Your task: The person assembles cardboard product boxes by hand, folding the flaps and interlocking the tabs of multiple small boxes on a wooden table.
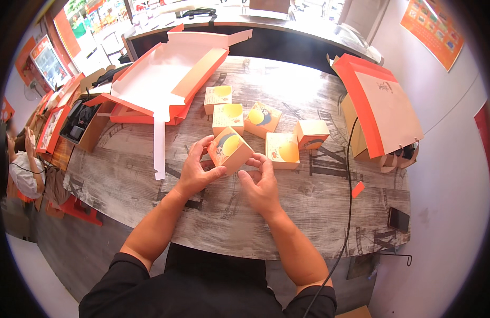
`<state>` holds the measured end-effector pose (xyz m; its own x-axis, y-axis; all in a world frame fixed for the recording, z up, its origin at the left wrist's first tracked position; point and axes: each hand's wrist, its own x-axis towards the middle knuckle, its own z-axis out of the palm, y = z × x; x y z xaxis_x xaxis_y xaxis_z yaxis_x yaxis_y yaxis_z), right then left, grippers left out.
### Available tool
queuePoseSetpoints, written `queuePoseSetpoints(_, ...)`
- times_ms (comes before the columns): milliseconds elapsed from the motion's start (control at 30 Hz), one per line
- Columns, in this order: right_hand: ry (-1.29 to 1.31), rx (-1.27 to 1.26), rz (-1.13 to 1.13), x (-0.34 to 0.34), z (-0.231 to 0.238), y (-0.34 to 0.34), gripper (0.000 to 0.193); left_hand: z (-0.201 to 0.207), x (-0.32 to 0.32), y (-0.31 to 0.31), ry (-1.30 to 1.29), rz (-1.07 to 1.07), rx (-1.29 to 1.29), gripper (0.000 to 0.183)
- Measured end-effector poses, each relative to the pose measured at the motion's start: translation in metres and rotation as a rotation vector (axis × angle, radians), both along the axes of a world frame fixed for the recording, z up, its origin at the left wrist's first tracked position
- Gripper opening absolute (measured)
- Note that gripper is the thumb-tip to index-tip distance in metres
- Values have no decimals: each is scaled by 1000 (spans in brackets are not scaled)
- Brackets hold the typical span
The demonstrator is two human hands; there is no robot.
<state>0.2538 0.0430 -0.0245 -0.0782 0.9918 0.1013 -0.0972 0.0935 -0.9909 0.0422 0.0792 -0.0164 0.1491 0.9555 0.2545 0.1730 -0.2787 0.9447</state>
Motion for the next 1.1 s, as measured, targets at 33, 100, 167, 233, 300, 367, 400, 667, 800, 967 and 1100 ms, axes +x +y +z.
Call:
queuePoseSetpoints(33, 19, 20, 9, 0, 1, 0, 53, -1, 0, 1, -23, -2, -7, 90)
queuePoseSetpoints(100, 1, 91, 2, 2, -1, -2, 52, -7, 0, 1, -134, -46, -73, 87)
queuePoseSetpoints(167, -5, 149, -19, 0, -2, -4, 52, -9, -1, 2, -242, -106, -135, 87)
queuePoseSetpoints(233, 0, 194, -49, -4, -2, -5, 52, -9, -1, 1, -351, -181, -191, 87)
queuePoseSetpoints(300, -50, 208, -47, -3, 2, -6, 52, -5, 3, -3, -464, -280, -277, 86)
queuePoseSetpoints(367, -69, 243, -63, -2, 6, -6, 54, 1, 4, -4, -619, -414, -410, 85)
queuePoseSetpoints(400, -64, 267, -84, 0, 7, -7, 56, 8, 5, -7, -611, -469, -416, 83)
queuePoseSetpoints(667, 295, 82, 120, 6, 18, -6, 57, 15, 2, -9, -796, -726, -678, 78)
queuePoseSetpoints(800, 318, 62, 52, 8, 18, -2, 62, 5, 4, -5, -552, -554, -459, 63)
queuePoseSetpoints(967, 228, 41, 33, 1, 14, -2, 65, 7, -4, -15, -500, -341, -191, 60)
queuePoseSetpoints(1100, 162, 159, 0, 16, 7, 7, 68, -9, 12, 11, -478, -398, -143, 68)
